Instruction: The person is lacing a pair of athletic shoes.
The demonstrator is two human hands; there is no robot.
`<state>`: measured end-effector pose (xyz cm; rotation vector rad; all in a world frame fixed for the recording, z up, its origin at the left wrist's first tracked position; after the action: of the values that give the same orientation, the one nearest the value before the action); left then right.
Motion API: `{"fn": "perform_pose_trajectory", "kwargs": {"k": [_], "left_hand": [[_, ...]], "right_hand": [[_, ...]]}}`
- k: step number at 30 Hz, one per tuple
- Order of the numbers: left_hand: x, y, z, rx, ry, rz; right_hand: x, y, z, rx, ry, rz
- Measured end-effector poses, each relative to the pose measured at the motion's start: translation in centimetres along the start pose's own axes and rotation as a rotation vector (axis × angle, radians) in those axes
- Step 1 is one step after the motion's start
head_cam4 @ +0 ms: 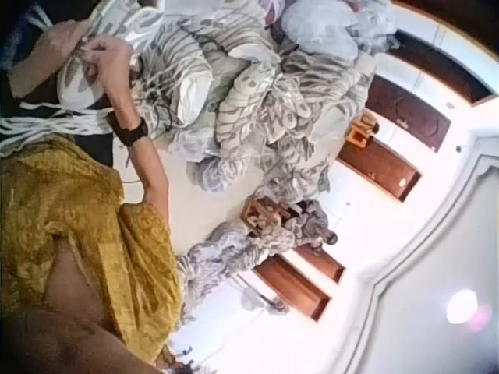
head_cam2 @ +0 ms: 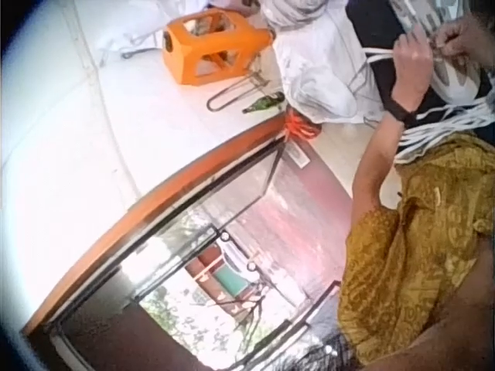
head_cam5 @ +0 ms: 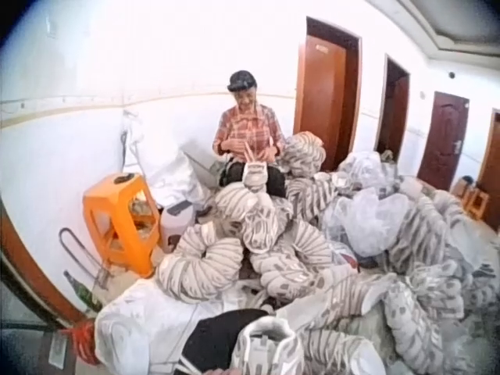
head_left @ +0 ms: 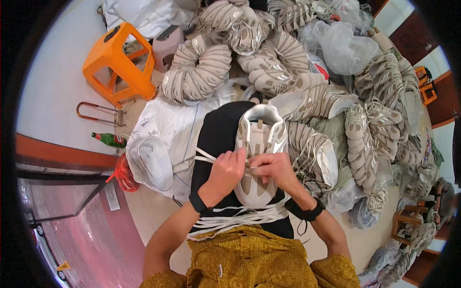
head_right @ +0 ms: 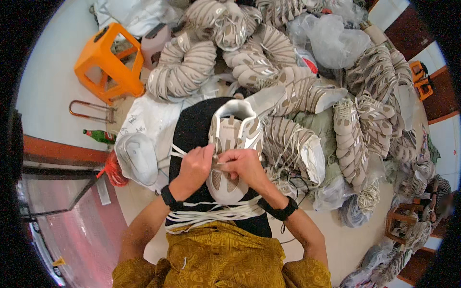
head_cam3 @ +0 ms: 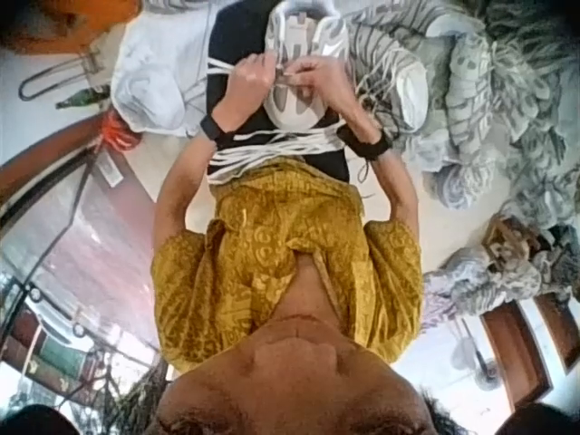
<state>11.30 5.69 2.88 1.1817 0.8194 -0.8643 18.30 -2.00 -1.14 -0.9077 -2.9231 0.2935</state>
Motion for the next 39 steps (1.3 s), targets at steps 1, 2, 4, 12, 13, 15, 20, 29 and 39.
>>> {"fn": "perform_pose_trajectory", "kwargs": {"k": [1,2,4,12,13,15,20,29,39], "left_hand": [[-0.1,0.0,0.2,0.007,0.030,0.015],[-0.5,-0.1,0.3,0.016,0.036,0.048],[0.5,-0.2,1.1,0.127,0.084,-0.098],[3.1,1.8,-2.2,-0.038,-0.120,-0.650],[3.2,2.3,-2.2,-0.057,-0.141,-0.630],[3.6,2.7,-2.3,-0.129,-0.164,-0.630],[1.3,2.6,1.5,0.166,0.094,-0.447],[2.2,4.0,1.3,-0.219,-0.329,-0.379],[4.0,3.3,0.5,-0.417,-0.506,-0.448]], "right_hand": [[0.3,-0.1,0.1,0.014,0.016,-0.014],[0.6,-0.2,0.3,0.040,0.000,-0.026],[0.8,-0.3,0.0,0.001,-0.062,-0.014],[-2.0,-1.3,-1.1,-0.116,-0.252,0.028],[-3.8,-1.7,-0.3,-0.042,-0.127,0.155],[-5.2,-2.0,-0.2,-0.127,-0.112,0.165],[-5.3,-1.9,-0.8,-0.394,-0.527,0.167],[-3.8,-1.5,-2.0,-0.544,-0.857,0.111],[-4.2,-0.1,-1.1,-0.386,-0.912,0.086]]}}
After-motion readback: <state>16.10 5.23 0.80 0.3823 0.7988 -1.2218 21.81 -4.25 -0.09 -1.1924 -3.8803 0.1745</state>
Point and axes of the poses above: each hand's wrist, its own y-axis towards the middle knuckle, its own x-axis out of the palm, z = x × y, the point moved 8 cm from there along y, towards the middle knuckle, and after that the axes turned 8 degrees about -x, right-handed, at the moved point
